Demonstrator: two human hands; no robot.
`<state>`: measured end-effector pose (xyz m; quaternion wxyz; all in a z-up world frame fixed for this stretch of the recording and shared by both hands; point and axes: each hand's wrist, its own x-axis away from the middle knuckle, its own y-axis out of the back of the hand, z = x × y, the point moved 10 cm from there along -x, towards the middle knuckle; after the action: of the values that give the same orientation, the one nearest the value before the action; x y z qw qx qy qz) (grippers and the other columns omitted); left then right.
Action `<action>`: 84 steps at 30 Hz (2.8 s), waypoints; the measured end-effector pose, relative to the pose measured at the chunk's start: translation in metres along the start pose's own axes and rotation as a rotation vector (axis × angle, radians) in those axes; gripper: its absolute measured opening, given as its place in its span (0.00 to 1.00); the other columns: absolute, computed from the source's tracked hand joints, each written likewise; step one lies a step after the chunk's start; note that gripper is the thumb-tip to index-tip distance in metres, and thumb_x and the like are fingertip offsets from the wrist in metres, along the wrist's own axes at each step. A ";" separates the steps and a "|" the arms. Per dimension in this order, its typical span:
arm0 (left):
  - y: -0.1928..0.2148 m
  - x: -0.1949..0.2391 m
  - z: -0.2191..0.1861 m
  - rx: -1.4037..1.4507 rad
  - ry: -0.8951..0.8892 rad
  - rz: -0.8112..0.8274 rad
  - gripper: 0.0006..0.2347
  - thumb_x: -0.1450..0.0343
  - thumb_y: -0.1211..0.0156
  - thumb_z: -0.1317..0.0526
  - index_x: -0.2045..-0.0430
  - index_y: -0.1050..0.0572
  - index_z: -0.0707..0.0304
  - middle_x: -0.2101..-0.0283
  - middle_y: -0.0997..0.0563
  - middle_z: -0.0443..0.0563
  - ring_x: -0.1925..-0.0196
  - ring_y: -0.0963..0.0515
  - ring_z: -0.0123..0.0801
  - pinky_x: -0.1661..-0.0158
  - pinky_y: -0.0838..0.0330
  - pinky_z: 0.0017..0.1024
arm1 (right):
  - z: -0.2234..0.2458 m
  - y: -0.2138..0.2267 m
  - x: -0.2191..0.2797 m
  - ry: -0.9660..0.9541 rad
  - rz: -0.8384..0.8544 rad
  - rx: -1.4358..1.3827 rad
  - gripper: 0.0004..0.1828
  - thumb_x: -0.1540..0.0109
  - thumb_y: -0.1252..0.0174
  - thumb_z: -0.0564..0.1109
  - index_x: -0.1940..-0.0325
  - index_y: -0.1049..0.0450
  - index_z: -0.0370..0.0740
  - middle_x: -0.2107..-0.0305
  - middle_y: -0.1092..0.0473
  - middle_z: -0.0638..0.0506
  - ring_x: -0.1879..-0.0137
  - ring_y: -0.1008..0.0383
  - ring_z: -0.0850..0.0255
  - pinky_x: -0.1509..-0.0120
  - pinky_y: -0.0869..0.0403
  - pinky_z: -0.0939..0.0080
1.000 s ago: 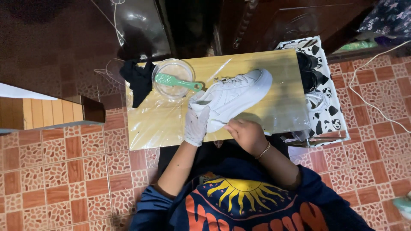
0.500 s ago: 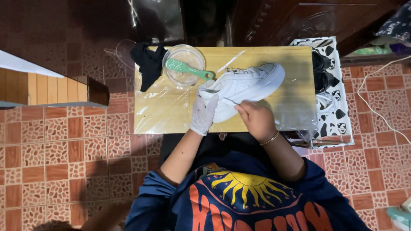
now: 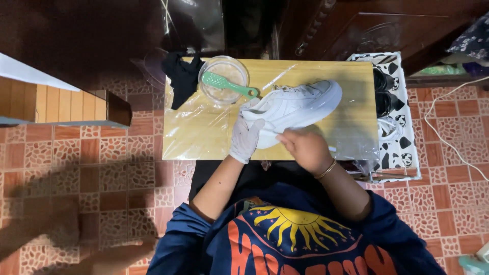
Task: The person cleans a white sneaker using a toothbrush and a cleaning solution. They scrub the shoe's upper, sole, and laces while holding it on a plastic-covered table.
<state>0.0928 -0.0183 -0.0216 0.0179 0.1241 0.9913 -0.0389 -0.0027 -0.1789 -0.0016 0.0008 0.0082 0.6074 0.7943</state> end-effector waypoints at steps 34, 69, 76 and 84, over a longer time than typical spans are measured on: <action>0.002 0.002 -0.014 0.015 0.084 0.050 0.24 0.22 0.52 0.49 0.34 0.34 0.66 0.34 0.29 0.68 0.30 0.32 0.50 0.30 0.42 0.47 | 0.001 0.018 -0.006 0.234 -0.109 0.268 0.19 0.27 0.55 0.66 0.57 0.25 0.57 0.72 0.27 0.60 0.61 0.20 0.59 0.59 0.22 0.60; -0.081 0.064 -0.075 -0.981 -0.814 0.749 0.14 0.27 0.52 0.44 0.54 0.28 0.46 0.44 0.32 0.44 0.35 0.36 0.36 0.29 0.51 0.51 | -0.136 0.011 0.077 -0.268 -0.186 -1.816 0.15 0.33 0.51 0.34 0.42 0.39 0.41 0.60 0.33 0.42 0.61 0.30 0.57 0.60 0.35 0.61; -0.117 0.062 -0.181 -0.572 -0.760 0.776 0.12 0.30 0.45 0.40 0.73 0.26 0.41 0.68 0.26 0.35 0.54 0.24 0.29 0.29 0.50 0.48 | -0.148 0.047 0.094 -0.296 -0.336 -1.762 0.14 0.33 0.50 0.35 0.44 0.37 0.44 0.63 0.36 0.44 0.61 0.32 0.57 0.59 0.33 0.57; -0.102 0.030 -0.120 0.211 0.481 0.119 0.13 0.38 0.26 0.55 0.64 0.21 0.53 0.71 0.20 0.44 0.66 0.21 0.24 0.60 0.21 0.27 | -0.184 0.081 0.120 -0.354 -0.510 -1.473 0.14 0.29 0.57 0.32 0.41 0.38 0.43 0.69 0.37 0.47 0.68 0.31 0.55 0.60 0.32 0.56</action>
<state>0.0355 -0.0993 0.1037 -0.2291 0.1889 0.9485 -0.1104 -0.1245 -0.3759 0.0300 0.2841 -0.0079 -0.0994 0.9536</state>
